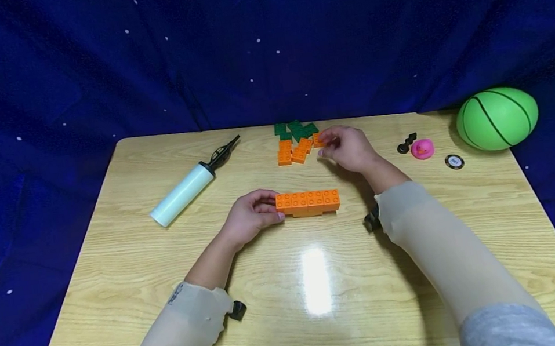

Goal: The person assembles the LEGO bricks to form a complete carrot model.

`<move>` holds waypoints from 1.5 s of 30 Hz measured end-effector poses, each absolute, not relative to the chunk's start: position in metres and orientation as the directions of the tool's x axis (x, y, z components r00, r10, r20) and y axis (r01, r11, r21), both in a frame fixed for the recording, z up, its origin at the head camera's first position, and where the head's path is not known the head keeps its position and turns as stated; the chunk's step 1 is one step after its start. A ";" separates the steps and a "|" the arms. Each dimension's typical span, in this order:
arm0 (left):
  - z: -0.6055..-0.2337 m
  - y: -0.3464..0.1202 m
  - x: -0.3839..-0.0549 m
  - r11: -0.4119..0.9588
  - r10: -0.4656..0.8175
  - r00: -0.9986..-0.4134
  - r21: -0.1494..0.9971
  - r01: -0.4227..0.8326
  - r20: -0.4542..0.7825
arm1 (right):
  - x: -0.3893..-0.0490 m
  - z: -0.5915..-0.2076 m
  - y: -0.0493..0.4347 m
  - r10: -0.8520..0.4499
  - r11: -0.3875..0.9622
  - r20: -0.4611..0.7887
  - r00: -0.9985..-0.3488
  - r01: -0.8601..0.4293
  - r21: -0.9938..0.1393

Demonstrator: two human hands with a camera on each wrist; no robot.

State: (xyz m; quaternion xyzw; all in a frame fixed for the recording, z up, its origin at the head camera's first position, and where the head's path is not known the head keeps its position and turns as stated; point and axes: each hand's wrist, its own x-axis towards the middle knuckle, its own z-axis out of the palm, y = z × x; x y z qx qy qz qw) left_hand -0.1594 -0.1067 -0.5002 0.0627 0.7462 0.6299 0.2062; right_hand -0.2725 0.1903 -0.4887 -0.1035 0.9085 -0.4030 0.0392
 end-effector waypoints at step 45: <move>-0.499 -0.101 -0.158 0.204 0.330 -0.909 0.960 -0.194 -0.254 | -0.249 -0.483 0.199 -0.242 0.688 0.049 -0.969 -0.207 -0.696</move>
